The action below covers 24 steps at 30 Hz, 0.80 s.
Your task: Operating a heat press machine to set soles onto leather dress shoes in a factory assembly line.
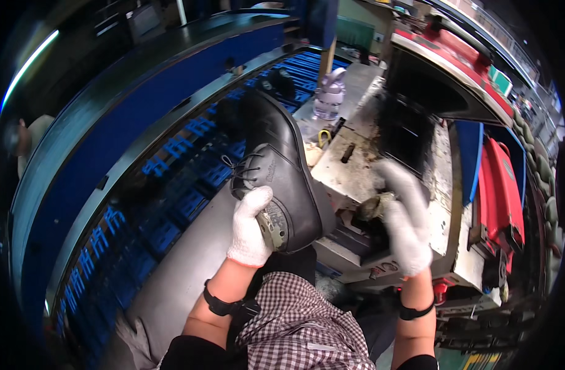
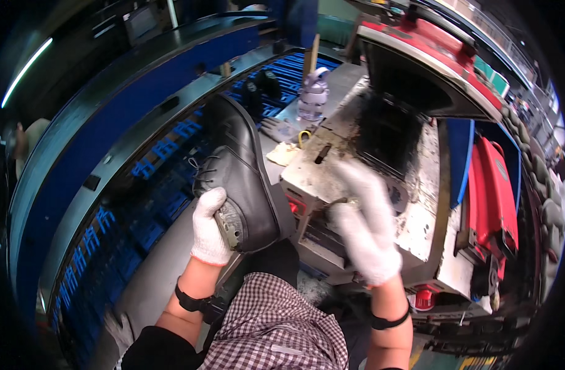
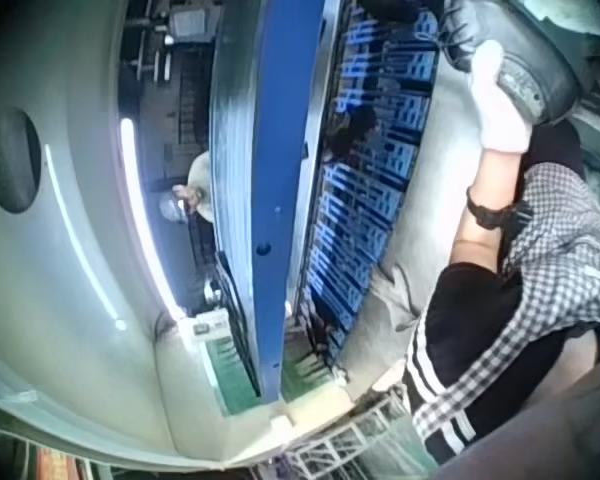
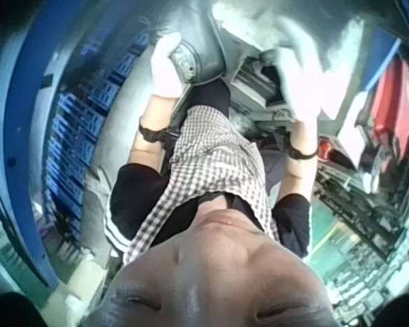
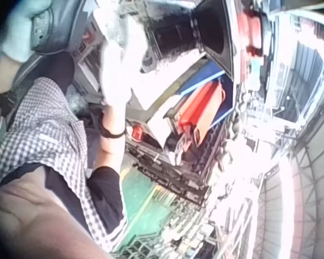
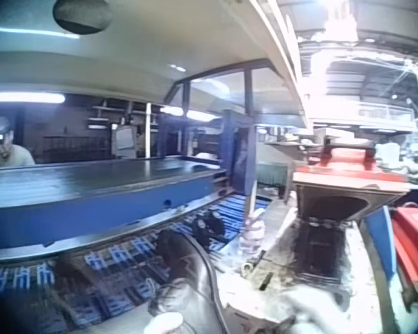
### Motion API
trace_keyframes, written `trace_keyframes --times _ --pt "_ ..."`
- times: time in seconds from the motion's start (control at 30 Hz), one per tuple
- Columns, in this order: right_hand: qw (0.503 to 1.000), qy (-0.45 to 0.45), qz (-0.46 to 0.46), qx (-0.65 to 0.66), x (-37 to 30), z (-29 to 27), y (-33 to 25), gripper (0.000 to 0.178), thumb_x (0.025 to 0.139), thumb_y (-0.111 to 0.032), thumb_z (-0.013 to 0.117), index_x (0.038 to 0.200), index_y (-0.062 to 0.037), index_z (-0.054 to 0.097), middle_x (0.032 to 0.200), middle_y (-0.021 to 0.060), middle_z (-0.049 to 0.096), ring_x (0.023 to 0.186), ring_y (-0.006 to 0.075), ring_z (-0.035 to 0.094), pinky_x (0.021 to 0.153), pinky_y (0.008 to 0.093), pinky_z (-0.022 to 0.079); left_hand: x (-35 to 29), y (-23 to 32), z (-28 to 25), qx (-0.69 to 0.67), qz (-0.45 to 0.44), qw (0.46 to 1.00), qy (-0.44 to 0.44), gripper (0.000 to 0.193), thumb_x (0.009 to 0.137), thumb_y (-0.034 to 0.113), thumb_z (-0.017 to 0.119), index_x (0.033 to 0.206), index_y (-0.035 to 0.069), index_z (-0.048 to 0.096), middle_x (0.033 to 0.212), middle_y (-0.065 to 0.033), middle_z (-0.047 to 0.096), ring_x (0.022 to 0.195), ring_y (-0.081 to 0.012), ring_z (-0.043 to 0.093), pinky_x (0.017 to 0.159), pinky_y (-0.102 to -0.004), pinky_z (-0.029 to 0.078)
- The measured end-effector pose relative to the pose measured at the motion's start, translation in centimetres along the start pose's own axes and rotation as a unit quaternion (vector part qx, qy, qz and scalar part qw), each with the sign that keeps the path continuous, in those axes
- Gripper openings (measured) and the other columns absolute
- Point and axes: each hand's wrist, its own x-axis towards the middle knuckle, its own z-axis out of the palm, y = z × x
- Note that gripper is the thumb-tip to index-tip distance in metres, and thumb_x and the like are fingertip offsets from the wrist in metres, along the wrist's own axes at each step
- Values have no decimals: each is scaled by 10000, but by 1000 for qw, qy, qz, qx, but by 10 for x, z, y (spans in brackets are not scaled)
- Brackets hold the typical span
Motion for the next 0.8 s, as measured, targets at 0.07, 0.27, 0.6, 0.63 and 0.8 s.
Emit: trace_keyframes --times 0.07,0.27,0.6,0.63,0.8 --pt "995 94 29 -5 -13 -15 19 447 979 -49 558 1418 28 589 1436 185 581 1369 309 535 1203 415 360 3 14 -34 -34 -25 998 51 551 958 229 592 1458 4 534 1341 -187 676 1209 -327 685 1096 -482 542" --pt "944 179 72 -270 -74 -71 88 360 1022 -95 553 1346 45 625 1357 180 629 1317 304 565 1160 414 390 75 37 -134 27 -84 977 196 174 905 142 717 1020 13 721 943 -105 738 832 -232 737 770 -372 626" --pt "875 164 71 -449 -89 -57 115 216 908 -34 671 1116 -6 722 1090 179 700 1090 380 649 988 455 499 225 87 -230 510 88 796 314 674 767 241 831 1331 -50 603 1209 -184 710 1113 -319 692 973 -412 534" --pt "883 176 74 -429 -86 -55 114 206 910 -38 670 1106 -7 726 1079 177 703 1071 374 655 971 452 505 236 94 -263 589 97 731 329 764 793 255 817 1420 -57 514 1307 -227 664 1211 -369 646 1039 -432 501" --pt "880 177 85 -433 -88 -56 118 209 946 -35 619 1130 -5 713 1051 158 692 1004 334 645 927 409 505 261 58 -283 694 101 627 338 842 850 294 765 1517 -46 379 1373 -315 621 1293 -462 598 1100 -487 482"
